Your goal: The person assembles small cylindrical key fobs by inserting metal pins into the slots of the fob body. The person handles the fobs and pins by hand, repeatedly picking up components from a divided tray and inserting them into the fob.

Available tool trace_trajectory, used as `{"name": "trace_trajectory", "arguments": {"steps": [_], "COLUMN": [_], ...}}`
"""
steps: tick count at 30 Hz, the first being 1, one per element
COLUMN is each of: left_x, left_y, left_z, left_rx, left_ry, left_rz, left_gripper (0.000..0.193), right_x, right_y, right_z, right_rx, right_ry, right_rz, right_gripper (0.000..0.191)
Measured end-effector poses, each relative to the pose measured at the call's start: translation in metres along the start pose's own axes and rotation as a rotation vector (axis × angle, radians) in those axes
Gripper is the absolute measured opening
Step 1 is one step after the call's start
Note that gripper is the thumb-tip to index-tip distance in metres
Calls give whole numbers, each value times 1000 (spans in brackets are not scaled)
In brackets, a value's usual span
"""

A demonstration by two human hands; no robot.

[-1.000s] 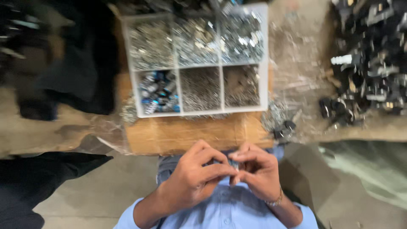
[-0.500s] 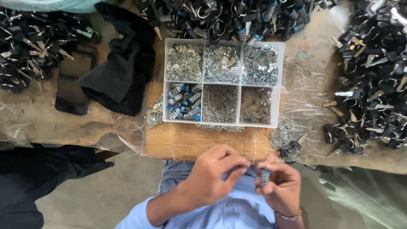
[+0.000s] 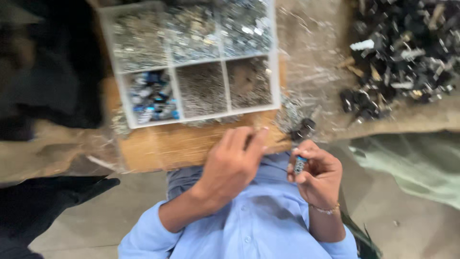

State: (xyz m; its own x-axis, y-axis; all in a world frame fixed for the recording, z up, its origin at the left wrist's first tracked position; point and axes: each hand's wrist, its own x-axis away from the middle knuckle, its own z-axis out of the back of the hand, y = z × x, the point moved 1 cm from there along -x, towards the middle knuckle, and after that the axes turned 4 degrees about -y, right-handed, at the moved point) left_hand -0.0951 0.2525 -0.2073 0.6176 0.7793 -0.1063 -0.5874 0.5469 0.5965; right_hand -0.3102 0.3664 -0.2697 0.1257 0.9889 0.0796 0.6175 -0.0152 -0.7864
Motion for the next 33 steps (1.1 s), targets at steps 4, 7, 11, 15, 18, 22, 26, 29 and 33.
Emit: {"name": "trace_trajectory", "arguments": {"steps": [4,7,11,15,18,22,26,29,33], "left_x": [-10,-24,-18,10,11,-8,-11,9,30], "left_y": [9,19,11,-9,-11,0,-7,-18,-14], "left_z": [25,19,2,1,-4,-10,14,44,50], "left_rx": [53,-58,-102,18,-5,-22,72,305,748], "left_ry": [27,22,-19,-32,26,56,152,248,197], "left_rz": [13,-8,30,-120,-113,-36,-23,41,215], "left_gripper": [31,44,47,31,34,31,32,26,20], "right_x": [3,1,0,-2,-9,-13,-18,-20,-23], "right_y": [-5,-5,-10,-1,11,10,5,8,20], "right_z": [-1,-7,-14,-19,-23,-29,-35,-42,-52], "right_rx": [-34,3,18,-19,0,3,7,14,26], "right_ry": [-45,-3,-25,-24,-44,-43,7,52,-13], "right_rz": [4,-6,-7,-62,-108,-109,-80,-106,-172], "right_gripper": [45,44,47,44,42,42,43,47,42]}}
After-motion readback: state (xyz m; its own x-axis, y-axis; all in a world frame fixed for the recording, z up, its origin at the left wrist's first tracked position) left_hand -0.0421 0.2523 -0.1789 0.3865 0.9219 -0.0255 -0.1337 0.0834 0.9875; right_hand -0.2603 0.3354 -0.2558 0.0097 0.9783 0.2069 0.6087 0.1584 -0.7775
